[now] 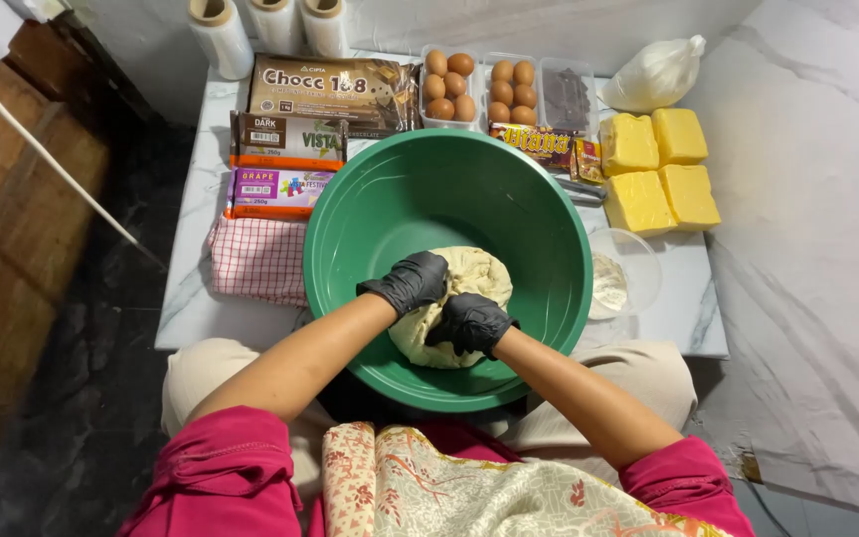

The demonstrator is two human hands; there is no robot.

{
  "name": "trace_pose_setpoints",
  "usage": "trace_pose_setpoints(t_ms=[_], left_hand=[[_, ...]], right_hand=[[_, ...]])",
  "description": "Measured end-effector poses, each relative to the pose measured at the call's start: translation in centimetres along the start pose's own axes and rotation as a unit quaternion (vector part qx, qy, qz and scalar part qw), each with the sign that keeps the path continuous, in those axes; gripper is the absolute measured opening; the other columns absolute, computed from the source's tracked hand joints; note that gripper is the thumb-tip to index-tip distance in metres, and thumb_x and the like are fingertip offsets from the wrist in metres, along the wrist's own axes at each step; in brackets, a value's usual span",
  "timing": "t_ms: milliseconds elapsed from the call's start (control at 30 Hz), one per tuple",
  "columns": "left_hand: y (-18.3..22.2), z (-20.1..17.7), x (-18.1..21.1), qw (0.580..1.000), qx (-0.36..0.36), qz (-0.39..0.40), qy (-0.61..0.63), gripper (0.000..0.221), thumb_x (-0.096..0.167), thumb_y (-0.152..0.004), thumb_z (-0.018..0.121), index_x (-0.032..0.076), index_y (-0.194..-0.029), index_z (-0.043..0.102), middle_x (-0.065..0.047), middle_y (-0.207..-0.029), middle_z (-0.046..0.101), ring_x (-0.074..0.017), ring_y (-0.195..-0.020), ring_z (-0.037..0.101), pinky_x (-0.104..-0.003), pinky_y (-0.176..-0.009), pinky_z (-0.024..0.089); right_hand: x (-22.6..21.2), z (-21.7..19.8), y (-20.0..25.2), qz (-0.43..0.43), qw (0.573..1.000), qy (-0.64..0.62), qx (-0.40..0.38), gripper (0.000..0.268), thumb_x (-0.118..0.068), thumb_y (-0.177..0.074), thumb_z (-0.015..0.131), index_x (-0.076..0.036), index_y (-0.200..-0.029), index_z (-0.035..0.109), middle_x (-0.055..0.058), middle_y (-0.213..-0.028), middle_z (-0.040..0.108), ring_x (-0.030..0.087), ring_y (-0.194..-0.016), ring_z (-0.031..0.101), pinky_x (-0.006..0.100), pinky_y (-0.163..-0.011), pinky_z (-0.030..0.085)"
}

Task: Kneading a ball of dough in a large green bowl on a table surrounded by baking ingredients.

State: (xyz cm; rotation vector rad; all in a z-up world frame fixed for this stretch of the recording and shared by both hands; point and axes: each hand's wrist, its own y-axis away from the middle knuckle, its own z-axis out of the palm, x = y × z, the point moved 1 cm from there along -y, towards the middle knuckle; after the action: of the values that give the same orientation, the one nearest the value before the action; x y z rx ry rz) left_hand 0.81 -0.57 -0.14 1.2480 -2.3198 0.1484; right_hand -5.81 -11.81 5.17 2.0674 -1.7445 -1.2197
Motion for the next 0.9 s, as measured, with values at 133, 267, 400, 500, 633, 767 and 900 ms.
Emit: trace_pose_setpoints(t_ms=[133,267,400,500,633,767,900], left_hand=[[-1.7,0.0,-0.2,1.000,0.008,0.010,-0.017,0.019,0.019,-0.066,0.053,0.003,-0.064,0.063,-0.014,-0.059,0.061,-0.0343,-0.064,0.062,-0.038,-0.052,0.052],[-2.8,0.9,-0.1,0.999,0.031,-0.003,-0.024,0.016,0.017,-0.065,0.054,0.005,-0.064,0.064,-0.013,-0.059,0.060,-0.0333,-0.064,0.062,-0.039,-0.051,0.051],[-0.8,-0.6,2.1,0.998,0.041,-0.041,0.032,0.019,0.020,-0.069,0.053,0.004,-0.070,0.064,-0.015,-0.068,0.061,-0.0352,-0.072,0.061,-0.041,-0.059,0.050],[-0.3,-3.3,1.5,0.993,0.047,-0.069,0.081,0.022,0.022,-0.072,0.052,0.003,-0.074,0.064,-0.017,-0.075,0.061,-0.0366,-0.078,0.059,-0.043,-0.066,0.049],[2.5,-7.2,-1.3,0.986,0.056,-0.101,0.123,0.025,0.024,-0.075,0.051,0.002,-0.079,0.064,-0.019,-0.081,0.062,-0.0381,-0.084,0.058,-0.045,-0.072,0.048],[4.6,-8.3,-3.9,0.970,0.066,-0.168,0.163,0.028,0.028,-0.078,0.050,0.003,-0.083,0.063,-0.020,-0.087,0.062,-0.0383,-0.091,0.057,-0.046,-0.077,0.047],[5.3,-8.0,-4.8,0.962,0.044,-0.241,0.118,0.031,0.034,-0.078,0.050,0.005,-0.081,0.063,-0.017,-0.084,0.064,-0.0345,-0.089,0.059,-0.044,-0.073,0.049]], right_hand=[[-0.2,-0.5,-0.3,0.005,1.000,-0.019,0.006,0.028,-0.040,-0.069,0.063,-0.014,-0.061,0.066,0.002,-0.053,0.063,0.018,-0.057,0.063,0.023,-0.057,0.051],[-0.8,-1.0,-0.2,0.007,0.999,-0.042,0.005,0.025,-0.038,-0.070,0.063,-0.014,-0.063,0.067,0.002,-0.054,0.063,0.016,-0.055,0.063,0.023,-0.054,0.050],[-1.2,-1.5,0.5,0.006,0.998,-0.061,-0.002,0.023,-0.035,-0.072,0.063,-0.013,-0.065,0.067,0.003,-0.054,0.063,0.015,-0.053,0.062,0.022,-0.051,0.050],[-1.0,-1.2,1.6,0.012,0.997,-0.071,-0.010,0.022,-0.033,-0.072,0.063,-0.013,-0.066,0.067,0.003,-0.055,0.064,0.015,-0.052,0.062,0.021,-0.050,0.050],[-1.7,-2.5,3.3,0.008,0.996,-0.082,-0.017,0.020,-0.032,-0.073,0.063,-0.013,-0.067,0.067,0.004,-0.056,0.064,0.014,-0.050,0.062,0.020,-0.048,0.050],[-1.7,-6.3,1.9,0.016,0.977,-0.182,0.108,0.022,-0.032,-0.072,0.064,-0.011,-0.073,0.068,0.008,-0.057,0.063,0.015,-0.050,0.060,0.021,-0.048,0.049],[0.4,-6.5,-3.6,0.001,0.978,0.011,0.209,0.015,-0.030,-0.074,0.061,-0.017,-0.074,0.067,0.000,-0.055,0.061,0.016,-0.060,0.063,0.027,-0.058,0.051]])
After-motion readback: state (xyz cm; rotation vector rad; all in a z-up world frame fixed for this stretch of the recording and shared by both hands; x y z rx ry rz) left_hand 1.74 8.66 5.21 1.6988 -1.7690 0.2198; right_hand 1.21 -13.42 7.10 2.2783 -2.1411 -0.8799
